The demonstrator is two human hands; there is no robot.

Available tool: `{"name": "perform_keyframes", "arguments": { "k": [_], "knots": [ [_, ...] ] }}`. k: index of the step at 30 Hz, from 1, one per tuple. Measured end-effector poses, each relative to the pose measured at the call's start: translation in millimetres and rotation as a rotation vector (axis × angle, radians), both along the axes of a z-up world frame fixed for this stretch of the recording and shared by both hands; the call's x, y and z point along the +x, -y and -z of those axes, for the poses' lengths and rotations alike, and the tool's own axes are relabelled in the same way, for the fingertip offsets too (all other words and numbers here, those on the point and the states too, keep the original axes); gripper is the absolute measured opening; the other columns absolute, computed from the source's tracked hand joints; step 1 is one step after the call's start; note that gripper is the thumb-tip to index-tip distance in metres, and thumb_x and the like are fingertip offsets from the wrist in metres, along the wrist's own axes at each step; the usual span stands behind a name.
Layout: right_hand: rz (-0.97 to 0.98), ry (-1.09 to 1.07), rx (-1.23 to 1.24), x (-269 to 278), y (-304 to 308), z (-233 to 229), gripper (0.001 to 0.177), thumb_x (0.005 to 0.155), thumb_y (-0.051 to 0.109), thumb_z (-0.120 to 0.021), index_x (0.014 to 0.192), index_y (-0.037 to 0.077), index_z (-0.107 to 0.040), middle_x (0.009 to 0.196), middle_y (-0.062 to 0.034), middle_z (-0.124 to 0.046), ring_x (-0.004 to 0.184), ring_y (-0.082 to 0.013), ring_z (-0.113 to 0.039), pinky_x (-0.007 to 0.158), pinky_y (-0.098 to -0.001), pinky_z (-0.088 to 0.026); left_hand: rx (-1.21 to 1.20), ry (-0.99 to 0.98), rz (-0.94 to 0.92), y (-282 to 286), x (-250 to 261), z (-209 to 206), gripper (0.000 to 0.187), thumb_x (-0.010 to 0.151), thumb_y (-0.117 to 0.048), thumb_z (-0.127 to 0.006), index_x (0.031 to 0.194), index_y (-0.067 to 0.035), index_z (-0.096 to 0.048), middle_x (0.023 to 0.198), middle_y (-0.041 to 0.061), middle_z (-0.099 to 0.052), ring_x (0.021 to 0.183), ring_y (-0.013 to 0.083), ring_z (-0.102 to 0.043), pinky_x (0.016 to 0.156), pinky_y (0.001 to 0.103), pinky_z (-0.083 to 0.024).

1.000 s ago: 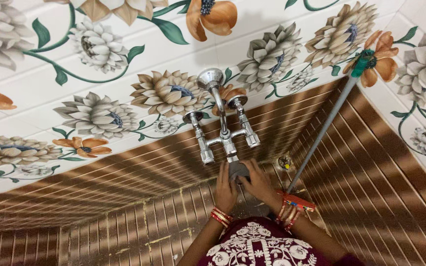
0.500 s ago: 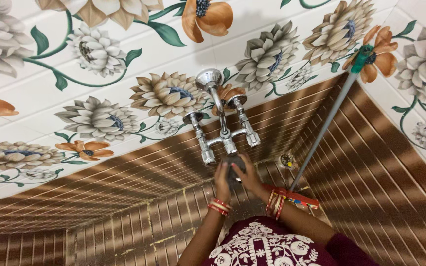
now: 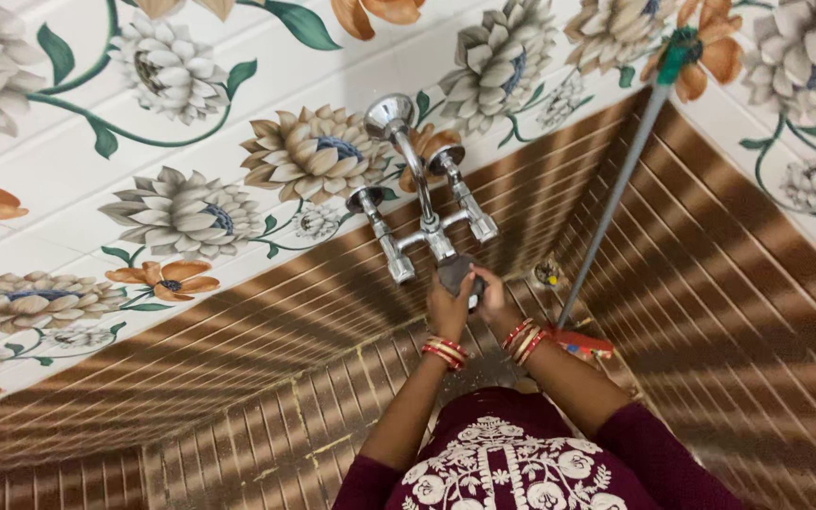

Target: The person wipes a metal wall-mounted faucet assembly with a small cloth using both hands.

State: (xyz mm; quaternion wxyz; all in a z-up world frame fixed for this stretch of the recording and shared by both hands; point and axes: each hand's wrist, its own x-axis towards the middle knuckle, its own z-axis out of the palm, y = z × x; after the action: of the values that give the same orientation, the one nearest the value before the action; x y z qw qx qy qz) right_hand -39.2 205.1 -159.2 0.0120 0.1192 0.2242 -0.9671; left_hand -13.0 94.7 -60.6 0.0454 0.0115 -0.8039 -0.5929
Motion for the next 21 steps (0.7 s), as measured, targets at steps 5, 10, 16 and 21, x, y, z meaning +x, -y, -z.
{"name": "perform_keyframes", "arguments": {
  "k": [5, 10, 16, 21],
  "knots": [
    [0.226, 0.029, -0.101, 18, 12, -4, 0.014, 0.094, 0.020, -0.061, 0.100, 0.009, -0.067, 0.100, -0.0086, -0.073, 0.096, -0.0249, -0.069, 0.094, -0.0417, -0.053, -0.193, -0.263, 0.039, -4, 19, -5, 0.081, 0.093, -0.037, -0.073, 0.152, 0.005, -0.038, 0.144, 0.032, -0.053, 0.127, 0.0457, -0.059, 0.107, 0.046, -0.049],
    [0.164, -0.056, 0.019, 51, 15, -26, 0.042, 0.087, 0.028, -0.051, 0.113, 0.002, -0.071, 0.109, -0.0114, -0.075, 0.100, -0.0252, -0.070, 0.097, -0.0371, -0.053, -0.259, -0.299, 0.113, 0, 40, 3, 0.090, 0.098, -0.036, -0.068, 0.164, -0.002, -0.017, 0.165, 0.035, -0.027, 0.143, 0.0529, -0.042, 0.113, 0.051, -0.039],
    [0.264, -0.051, 0.320, 81, 16, -26, 0.035, 0.101, 0.032, -0.058, 0.111, 0.000, -0.069, 0.106, -0.0127, -0.071, 0.093, -0.0228, -0.068, 0.088, -0.0361, -0.055, 0.019, 0.057, 0.240, 8, 81, 7, 0.095, 0.095, -0.050, -0.054, 0.165, -0.015, 0.001, 0.148, 0.020, -0.053, 0.126, 0.0360, -0.064, 0.104, 0.045, -0.054],
    [0.359, -0.046, 0.747, 82, 34, -36, 0.032, 0.097, 0.022, -0.073, 0.118, -0.002, -0.066, 0.108, -0.0117, -0.070, 0.095, -0.0185, -0.066, 0.085, -0.0322, -0.053, 0.331, -0.048, 0.237, 16, 71, 47, 0.080, 0.103, -0.049, -0.050, 0.165, -0.011, -0.017, 0.147, 0.022, -0.056, 0.131, 0.0345, -0.059, 0.109, 0.045, -0.048]
  ]
}}
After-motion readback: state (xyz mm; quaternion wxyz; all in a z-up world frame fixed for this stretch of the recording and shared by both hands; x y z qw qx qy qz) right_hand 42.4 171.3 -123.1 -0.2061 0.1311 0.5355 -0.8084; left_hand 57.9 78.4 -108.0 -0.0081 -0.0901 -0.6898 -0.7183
